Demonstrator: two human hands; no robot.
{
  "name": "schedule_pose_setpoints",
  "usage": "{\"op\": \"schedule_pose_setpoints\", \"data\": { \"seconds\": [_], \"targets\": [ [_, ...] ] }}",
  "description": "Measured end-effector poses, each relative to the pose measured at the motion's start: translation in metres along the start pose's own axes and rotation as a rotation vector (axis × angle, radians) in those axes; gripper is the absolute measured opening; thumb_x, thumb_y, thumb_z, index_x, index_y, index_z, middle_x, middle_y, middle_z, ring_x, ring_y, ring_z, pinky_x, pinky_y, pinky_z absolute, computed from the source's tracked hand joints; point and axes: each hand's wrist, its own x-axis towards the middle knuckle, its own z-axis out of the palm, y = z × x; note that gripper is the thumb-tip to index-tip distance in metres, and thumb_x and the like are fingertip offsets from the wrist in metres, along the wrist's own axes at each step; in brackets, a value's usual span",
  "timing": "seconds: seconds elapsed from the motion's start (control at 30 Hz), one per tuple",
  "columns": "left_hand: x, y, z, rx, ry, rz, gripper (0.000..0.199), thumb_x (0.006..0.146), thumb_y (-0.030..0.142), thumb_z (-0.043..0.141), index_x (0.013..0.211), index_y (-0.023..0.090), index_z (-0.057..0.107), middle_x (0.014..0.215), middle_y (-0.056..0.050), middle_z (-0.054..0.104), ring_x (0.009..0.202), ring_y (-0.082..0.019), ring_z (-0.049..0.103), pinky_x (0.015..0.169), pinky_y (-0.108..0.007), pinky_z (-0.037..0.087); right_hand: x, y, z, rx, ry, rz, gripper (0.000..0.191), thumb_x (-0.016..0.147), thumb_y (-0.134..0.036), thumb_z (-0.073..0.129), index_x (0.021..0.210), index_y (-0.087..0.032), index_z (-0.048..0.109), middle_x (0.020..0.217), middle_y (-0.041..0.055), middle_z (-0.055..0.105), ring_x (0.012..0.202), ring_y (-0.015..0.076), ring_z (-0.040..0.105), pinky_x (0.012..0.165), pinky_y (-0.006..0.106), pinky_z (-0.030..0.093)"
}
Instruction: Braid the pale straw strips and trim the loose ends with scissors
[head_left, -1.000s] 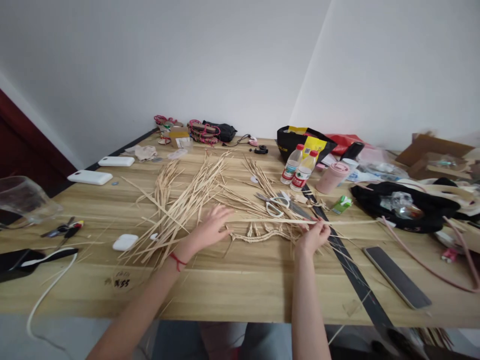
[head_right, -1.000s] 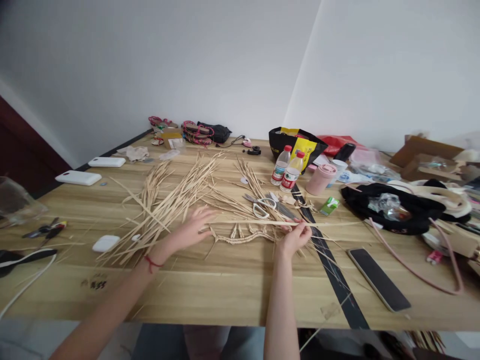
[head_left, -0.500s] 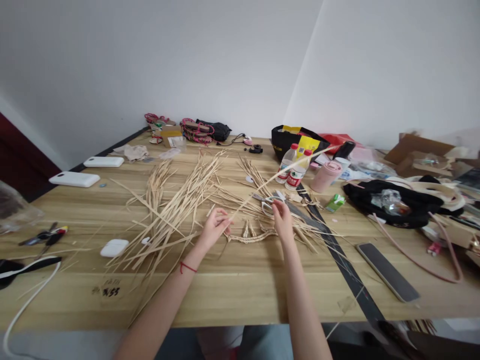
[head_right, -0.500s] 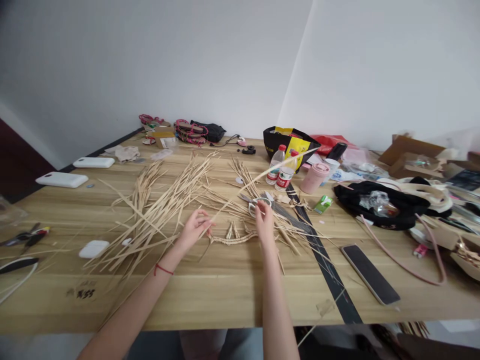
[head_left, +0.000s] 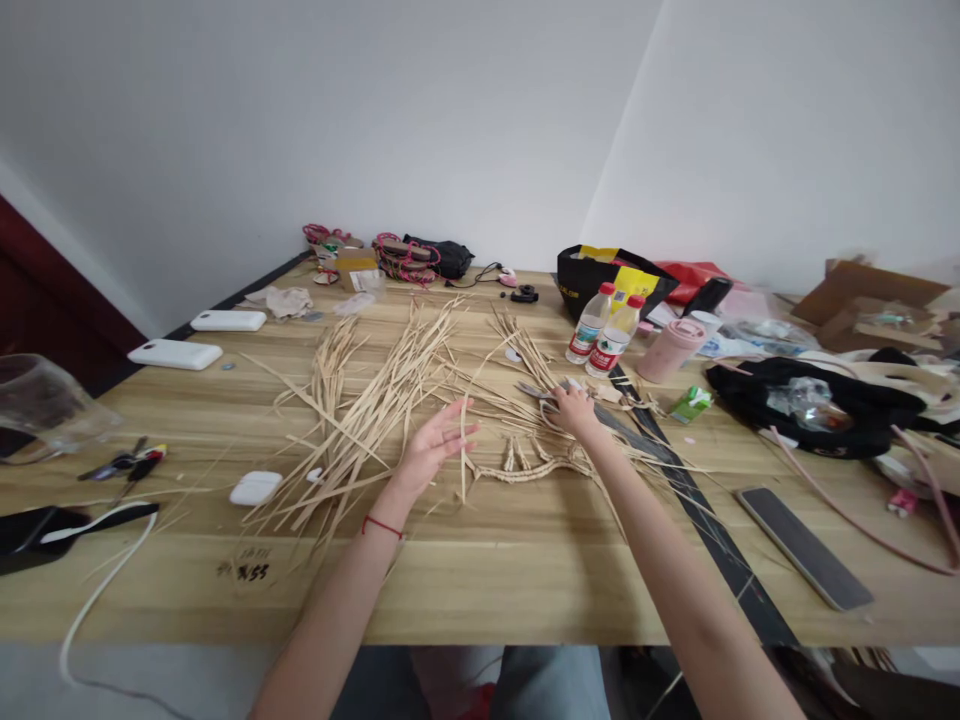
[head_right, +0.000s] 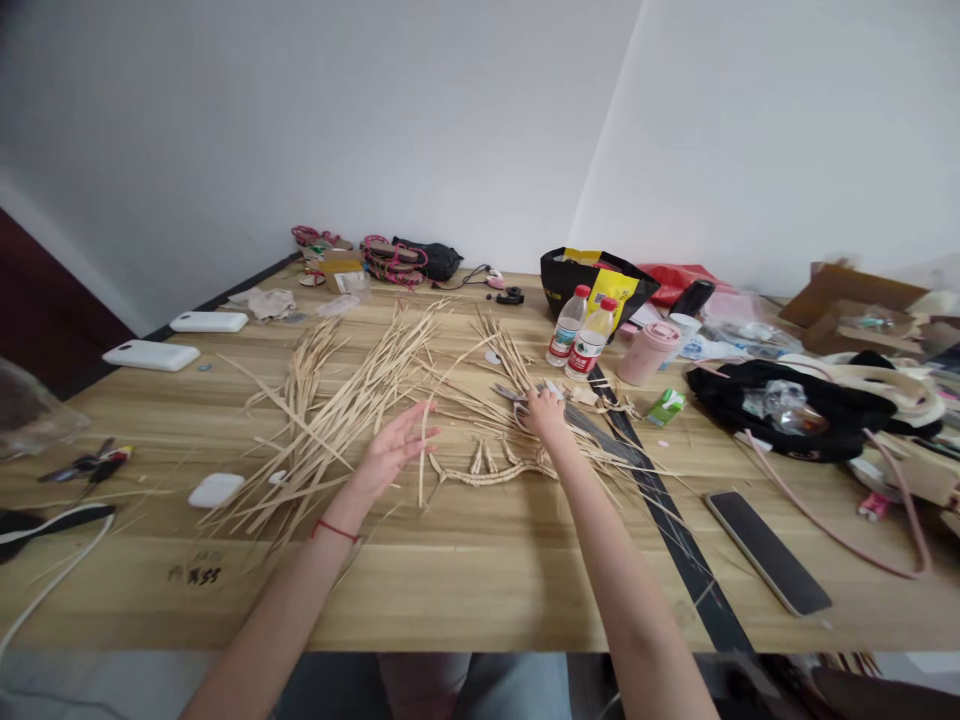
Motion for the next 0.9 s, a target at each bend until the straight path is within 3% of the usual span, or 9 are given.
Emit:
{"op": "schedule_pose_setpoints", "data": {
  "seconds": [0.2,0.37,0.5,0.6,0.67,0.77,0.9],
  "targets": [
    [0.004,-0.021,-0.005,0.206,0.065,-0.005,0.049,0.074,0.022,0.064,0.122,0.019,0.054,0.138,-0.012,0.046,0.105,-0.023,0.061,0.092,-0.040,0.050,0.000,0.015,-0.005,0.043,0.009,-0.203,0.039,0.078,-0.018,0.056,0.116,-0.012,0.049,0.105,0.0156,0.059,0.099,0.0242,0.055,0.082,0.029,0.038],
    [0.005,-0.030,-0.005,0.268,0.091,0.001,0.045,0.076,0.020,0.062,0.120,0.019,0.054,0.131,-0.011,0.053,0.098,-0.020,0.065,0.093,-0.037,0.049,-0.003,0.024,-0.010,0.044,0.077,-0.226,0.042,0.074,-0.007,0.053,0.115,-0.012,0.051,0.107,0.0161,0.059,0.094,0.0224,0.058,0.079,0.027,0.039],
    [0.005,-0.032,-0.007,0.247,0.106,0.032,0.048,0.074,0.019,0.065,0.121,0.020,0.053,0.134,-0.013,0.050,0.098,-0.020,0.064,0.086,-0.036,0.053,-0.004,0.038,-0.020,0.139,0.128,-0.202,0.040,0.073,-0.017,0.060,0.113,-0.013,0.054,0.098,0.0131,0.065,0.090,0.0222,0.060,0.077,0.027,0.042],
    [0.006,-0.034,-0.008,0.253,0.099,0.052,0.046,0.073,0.020,0.066,0.117,0.018,0.057,0.134,-0.013,0.048,0.095,-0.019,0.065,0.083,-0.035,0.055,-0.011,0.045,-0.030,0.335,0.139,-0.212,0.036,0.072,-0.031,0.065,0.105,-0.016,0.060,0.088,0.0082,0.068,0.081,0.0201,0.062,0.073,0.027,0.045],
    [0.006,-0.034,-0.007,0.252,0.105,0.067,0.046,0.071,0.021,0.068,0.116,0.018,0.058,0.133,-0.013,0.048,0.092,-0.018,0.065,0.082,-0.034,0.056,-0.020,0.042,-0.038,0.512,0.071,-0.274,0.037,0.073,-0.038,0.064,0.103,-0.016,0.062,0.083,0.0063,0.068,0.074,0.0182,0.062,0.067,0.026,0.046],
    [0.005,-0.034,-0.002,0.233,0.117,0.070,0.046,0.069,0.022,0.069,0.115,0.018,0.059,0.132,-0.013,0.050,0.089,-0.017,0.065,0.081,-0.034,0.057,-0.038,0.026,-0.049,0.718,-0.193,-0.406,0.046,0.069,-0.045,0.067,0.103,-0.013,0.063,0.081,0.0056,0.069,0.070,0.0170,0.062,0.060,0.024,0.046],
    [0.002,-0.031,0.003,0.189,0.112,0.034,0.049,0.069,0.024,0.070,0.116,0.019,0.059,0.136,-0.013,0.046,0.087,-0.018,0.066,0.075,-0.033,0.058,-0.058,-0.003,-0.057,0.794,-0.469,-0.492,0.050,0.064,-0.048,0.071,0.099,-0.013,0.065,0.082,0.0046,0.068,0.070,0.0152,0.060,0.061,0.023,0.046]
  ]
}}
